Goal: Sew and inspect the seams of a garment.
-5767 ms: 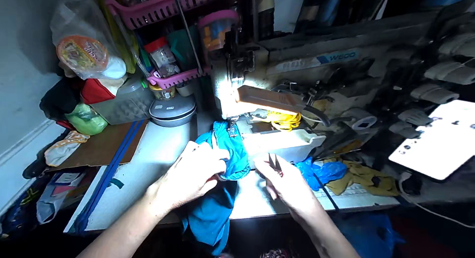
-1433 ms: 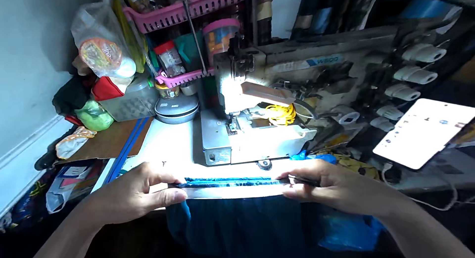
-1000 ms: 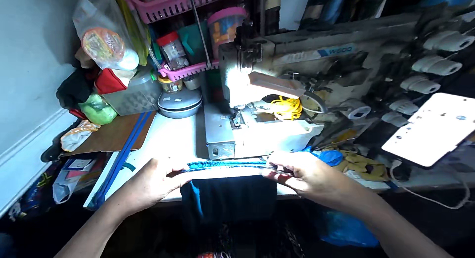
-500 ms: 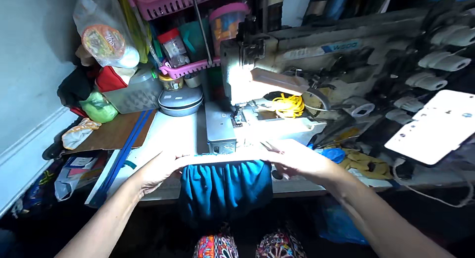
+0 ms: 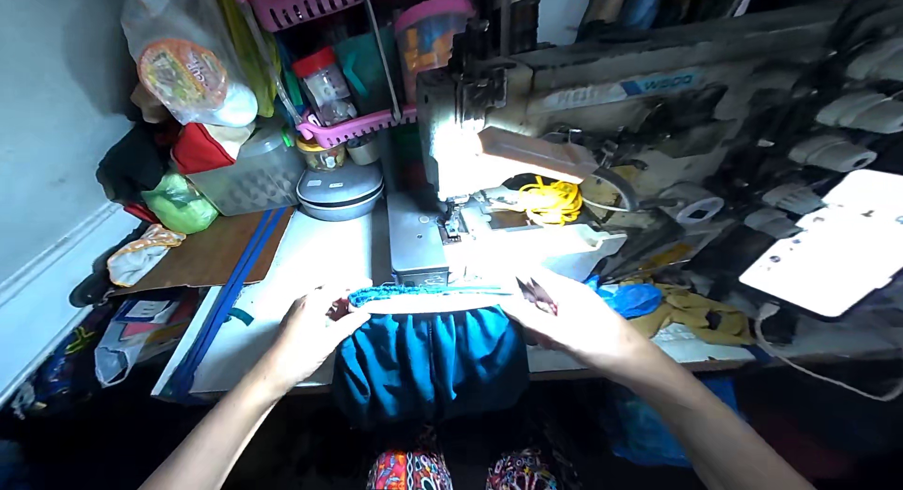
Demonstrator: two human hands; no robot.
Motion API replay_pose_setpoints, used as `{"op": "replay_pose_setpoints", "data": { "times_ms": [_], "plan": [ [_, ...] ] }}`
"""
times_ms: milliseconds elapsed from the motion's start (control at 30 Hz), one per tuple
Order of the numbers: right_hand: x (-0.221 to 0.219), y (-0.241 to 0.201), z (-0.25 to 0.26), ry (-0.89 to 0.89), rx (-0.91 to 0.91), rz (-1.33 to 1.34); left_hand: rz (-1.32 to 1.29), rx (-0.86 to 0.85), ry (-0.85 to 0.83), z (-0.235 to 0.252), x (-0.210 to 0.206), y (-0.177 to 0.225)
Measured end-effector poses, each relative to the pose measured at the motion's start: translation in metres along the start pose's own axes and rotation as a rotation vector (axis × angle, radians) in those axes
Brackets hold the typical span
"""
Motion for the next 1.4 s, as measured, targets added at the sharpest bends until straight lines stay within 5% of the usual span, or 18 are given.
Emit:
{"op": "replay_pose_setpoints", "data": {
  "times_ms": [133, 233, 367, 500, 800, 1200, 1400],
  "plan": [
    [-0.014, 0.008, -0.011, 0.073, 0.046, -0.032, -0.050, 0.072, 0.119, -0.016, -0.012, 0.001],
    [-0.020, 0.011, -0.018, 0.188, 0.004, 0.080, -0.070, -0.180, 0.304, -0.026, -0.025, -0.005],
    [-0.034, 0.037, -0.024, 0.344, 0.597, -0.113, 0.185, -0.581, 0.348, -0.037, -0.032, -0.026],
    [-0.045, 0.070, -0.035, 0.264, 0.703, -0.326, 0.526, -0.737, 0.224, -0.053, -0.042, -0.058],
    [-0.058, 0.090, -0.041, 0.192, 0.532, -0.318, 0.191, -0.280, 0.037, -0.056, -0.051, -0.076],
    [-0.054, 0.084, -0.038, 0.213, 0.467, -0.267, 0.504, -0.239, 0.108, -0.040, -0.066, -0.041],
    [-0.043, 0.075, -0.033, 0.273, 0.245, -0.080, 0.303, -0.144, 0.003, -0.028, -0.052, -0.041]
  ]
}}
Point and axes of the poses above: each hand's wrist, its own z-axis towards the middle knuckle, its own x-axis out of the back of the hand, y = z × x, the point moved 3 cm from there along z, towards the middle knuckle, and after that the axes turned 2 degrees about z, right-handed, at the moved point
